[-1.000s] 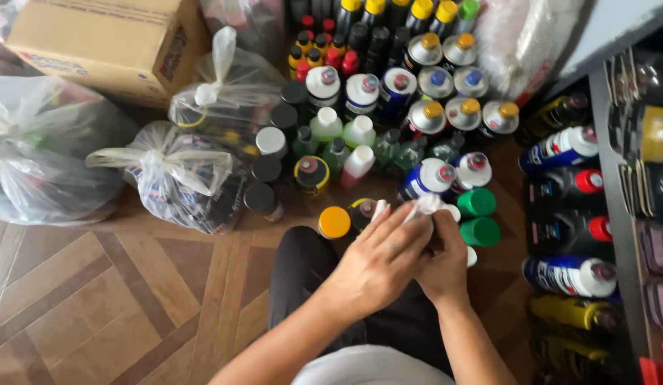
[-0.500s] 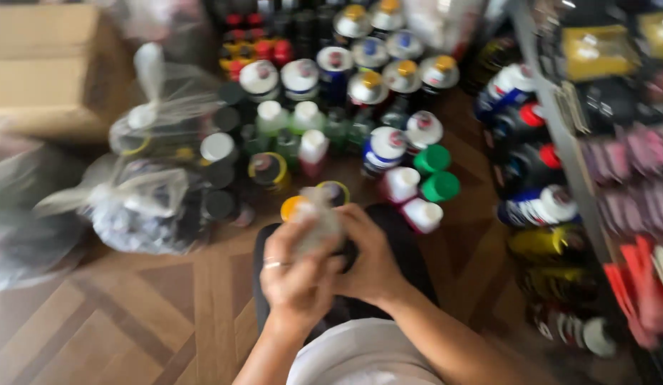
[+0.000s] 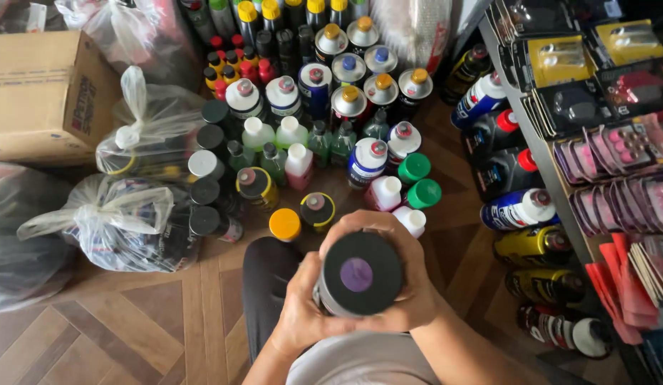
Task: Cleaning and organizing various spray cans and bottles on the floor of a storage area
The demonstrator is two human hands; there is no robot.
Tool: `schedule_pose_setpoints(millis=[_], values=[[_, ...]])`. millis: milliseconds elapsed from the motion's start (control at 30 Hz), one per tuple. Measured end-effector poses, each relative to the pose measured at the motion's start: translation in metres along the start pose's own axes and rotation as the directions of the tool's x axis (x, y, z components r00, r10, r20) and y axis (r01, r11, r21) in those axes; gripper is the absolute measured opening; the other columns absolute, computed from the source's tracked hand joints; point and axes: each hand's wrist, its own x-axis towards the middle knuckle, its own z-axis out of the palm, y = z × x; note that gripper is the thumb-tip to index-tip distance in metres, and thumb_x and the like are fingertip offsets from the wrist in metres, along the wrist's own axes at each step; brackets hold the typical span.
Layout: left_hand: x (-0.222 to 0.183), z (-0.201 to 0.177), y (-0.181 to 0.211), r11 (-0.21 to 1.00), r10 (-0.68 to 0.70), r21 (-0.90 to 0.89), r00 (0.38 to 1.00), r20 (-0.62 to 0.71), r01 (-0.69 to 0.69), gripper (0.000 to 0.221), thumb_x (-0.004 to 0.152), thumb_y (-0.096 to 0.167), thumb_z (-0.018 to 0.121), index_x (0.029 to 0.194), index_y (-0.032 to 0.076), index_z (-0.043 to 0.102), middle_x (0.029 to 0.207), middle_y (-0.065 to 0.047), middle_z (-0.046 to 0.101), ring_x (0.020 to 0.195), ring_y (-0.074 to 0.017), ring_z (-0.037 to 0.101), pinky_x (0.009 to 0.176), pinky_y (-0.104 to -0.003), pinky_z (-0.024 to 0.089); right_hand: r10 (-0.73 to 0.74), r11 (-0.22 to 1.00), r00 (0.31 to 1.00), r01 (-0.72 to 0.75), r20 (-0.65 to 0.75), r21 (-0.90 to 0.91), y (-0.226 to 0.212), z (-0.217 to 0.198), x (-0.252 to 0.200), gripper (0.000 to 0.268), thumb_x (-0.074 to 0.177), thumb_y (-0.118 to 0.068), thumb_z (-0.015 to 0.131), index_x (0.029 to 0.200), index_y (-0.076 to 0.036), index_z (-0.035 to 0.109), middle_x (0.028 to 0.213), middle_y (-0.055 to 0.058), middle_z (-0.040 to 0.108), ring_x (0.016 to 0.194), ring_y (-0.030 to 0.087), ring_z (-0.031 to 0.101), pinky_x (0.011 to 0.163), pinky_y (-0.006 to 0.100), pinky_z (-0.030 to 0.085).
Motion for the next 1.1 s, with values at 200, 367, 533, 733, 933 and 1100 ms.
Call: schedule_pose_setpoints(millis=[200, 367, 533, 733, 933, 1100], values=[[0.011, -0.009, 0.032, 0.995, 0.024, -0.1, 0.986, 0.166, -0.008, 0.105, 0.056, 0.032, 0.089, 0.147, 0.004, 0.044, 0.144, -0.013, 0.059, 0.133, -0.0295, 0.059, 0.115, -0.042, 0.045, 0.034, 0.986, 0.994, -0.051, 0.104, 0.161, -0.003, 0.0, 0.009, 0.077, 0.084, -0.041, 0.085, 0.14, 0.001, 0.053, 0.129, 0.017, 0.064, 0.124, 0.034, 0.06, 0.121, 0.053, 0.042], [0.01, -0.028, 0.05, 0.996, 0.079, 0.029, 0.995, 0.058, -0.081, 0.095, 0.057, 0.035, 0.087, 0.139, 0.002, 0.051, 0.128, -0.015, 0.066, 0.116, -0.0327, 0.066, 0.108, -0.042, 0.049, 0.087, 0.996, 0.995, -0.088, 0.055, 0.017, 0.018, 0.016, 0.01, 0.078, 0.082, -0.054, 0.078, 0.134, 0.001, 0.058, 0.126, 0.015, 0.062, 0.123, 0.03, 0.056, 0.119, 0.048, 0.04], [-0.006, -0.07, 0.026, 0.951, 0.055, 0.307, 0.995, -0.081, -0.027, 0.079, 0.047, 0.04, 0.084, 0.116, 0.006, 0.066, 0.109, -0.011, 0.072, 0.093, -0.0285, 0.072, 0.085, -0.04, 0.058, 0.109, 0.937, 0.977, -0.04, 0.181, -0.347, 0.042, 0.027, 0.018, 0.079, 0.074, -0.034, 0.076, 0.143, -0.007, 0.052, 0.147, 0.014, 0.056, 0.137, 0.032, 0.056, 0.12, 0.048, 0.044], [0.007, -0.1, -0.011, 0.889, -0.03, 0.387, 0.876, -0.481, 0.243, 0.062, 0.057, 0.016, 0.092, 0.111, 0.004, 0.062, 0.102, -0.008, 0.067, 0.086, -0.0213, 0.066, 0.083, -0.033, 0.053, 0.608, 0.749, 0.788, -0.53, 0.093, -0.398, 0.08, 0.008, 0.006, 0.061, 0.083, -0.027, 0.074, 0.14, -0.011, 0.058, 0.135, 0.004, 0.066, 0.121, 0.02, 0.065, 0.099, 0.037, 0.05], [0.032, -0.131, -0.132, 0.797, 0.276, 0.589, 0.783, -0.557, 0.138, 0.074, 0.052, 0.017, 0.101, 0.11, -0.002, 0.06, 0.1, -0.024, 0.061, 0.091, -0.0395, 0.062, 0.089, -0.045, 0.047, 0.63, 0.58, 0.74, -0.65, -0.236, -0.491, 0.169, -0.034, -0.038, 0.047, 0.076, -0.015, 0.086, 0.12, -0.005, 0.075, 0.105, 0.018, 0.078, 0.1, 0.039, 0.076, 0.085, 0.05, 0.063], [0.046, -0.127, -0.195, 0.737, 0.162, 0.594, 0.77, -0.617, 0.321, 0.088, 0.048, 0.024, 0.1, 0.123, 0.004, 0.059, 0.11, -0.019, 0.062, 0.103, -0.0392, 0.063, 0.092, -0.05, 0.051, 0.472, 0.429, 0.804, -0.568, -0.362, -0.703, 0.187, -0.062, -0.03, 0.043, 0.072, -0.025, 0.089, 0.113, -0.018, 0.079, 0.096, 0.004, 0.078, 0.092, 0.025, 0.076, 0.077, 0.038, 0.064]])
